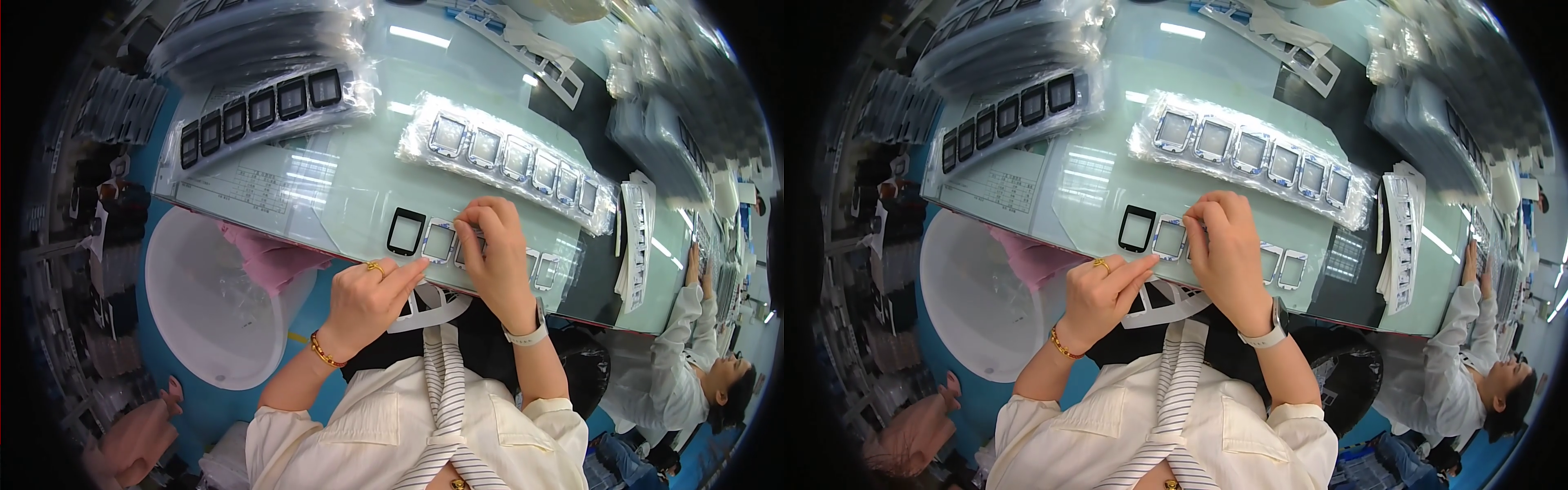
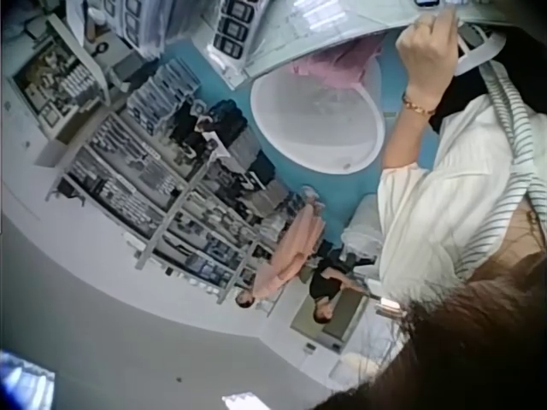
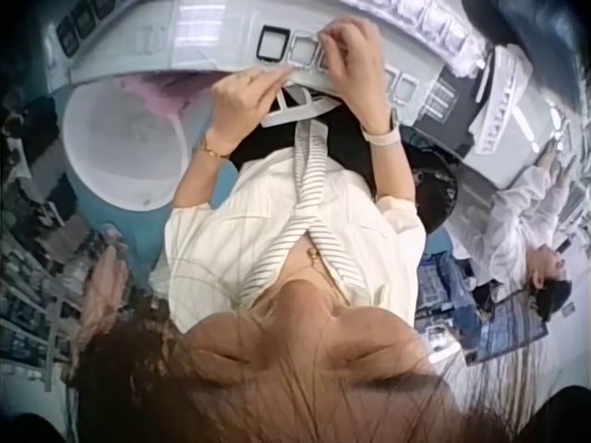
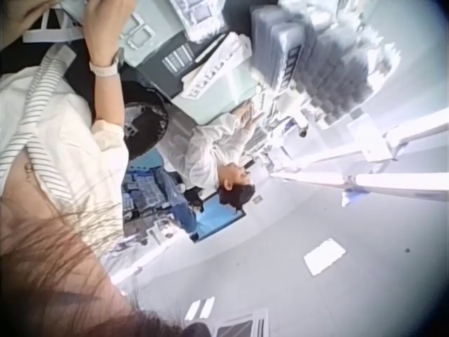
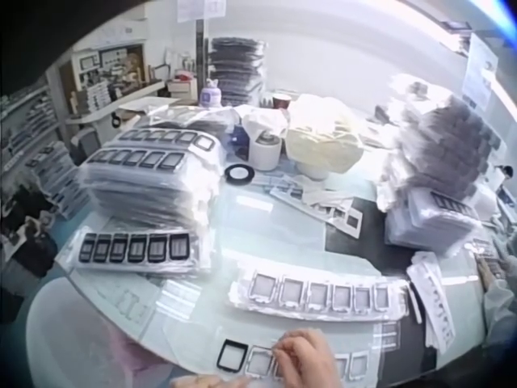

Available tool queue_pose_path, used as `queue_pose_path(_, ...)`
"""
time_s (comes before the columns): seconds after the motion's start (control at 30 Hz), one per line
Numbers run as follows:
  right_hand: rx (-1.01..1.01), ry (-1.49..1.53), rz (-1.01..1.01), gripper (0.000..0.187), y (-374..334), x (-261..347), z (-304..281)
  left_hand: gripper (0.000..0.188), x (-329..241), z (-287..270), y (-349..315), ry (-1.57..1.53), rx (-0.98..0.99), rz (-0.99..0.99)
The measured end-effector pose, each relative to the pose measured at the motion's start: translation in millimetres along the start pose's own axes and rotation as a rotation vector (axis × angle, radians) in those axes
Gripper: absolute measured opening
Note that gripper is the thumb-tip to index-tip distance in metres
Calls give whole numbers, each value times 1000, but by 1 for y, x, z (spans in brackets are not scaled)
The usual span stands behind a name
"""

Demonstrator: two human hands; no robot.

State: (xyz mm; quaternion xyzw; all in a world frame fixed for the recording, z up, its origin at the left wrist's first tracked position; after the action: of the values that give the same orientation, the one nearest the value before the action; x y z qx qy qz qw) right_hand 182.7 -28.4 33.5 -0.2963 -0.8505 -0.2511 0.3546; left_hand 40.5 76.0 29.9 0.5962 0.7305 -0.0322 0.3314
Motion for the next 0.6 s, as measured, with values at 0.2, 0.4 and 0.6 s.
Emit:
queue_pose_path(0.2,-22,-269,-80,27,6,25,-4,25,-1,0,0,20,28,8)
queue_pose_path(0.4,244,83,-93,43,-19,50,-14,39,4,-13,-4,-485,29,-139)
queue_pose_path(0.6,263,216,-32,24,-33,47,-10,39,20,-1,-17,-919,139,-499)
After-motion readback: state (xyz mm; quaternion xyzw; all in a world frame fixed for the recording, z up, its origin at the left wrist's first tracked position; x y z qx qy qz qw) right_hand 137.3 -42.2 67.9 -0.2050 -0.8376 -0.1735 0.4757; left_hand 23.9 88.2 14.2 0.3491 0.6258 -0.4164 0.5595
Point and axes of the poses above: each hand's wrist, its own y-axis towards the middle knuckle, its own z-axis out of the palm, x = y × z, the point moved 9 cm from there along y, towards the middle knuckle, and after that the axes turned 5 degrees about y, right-handed, at the moved point
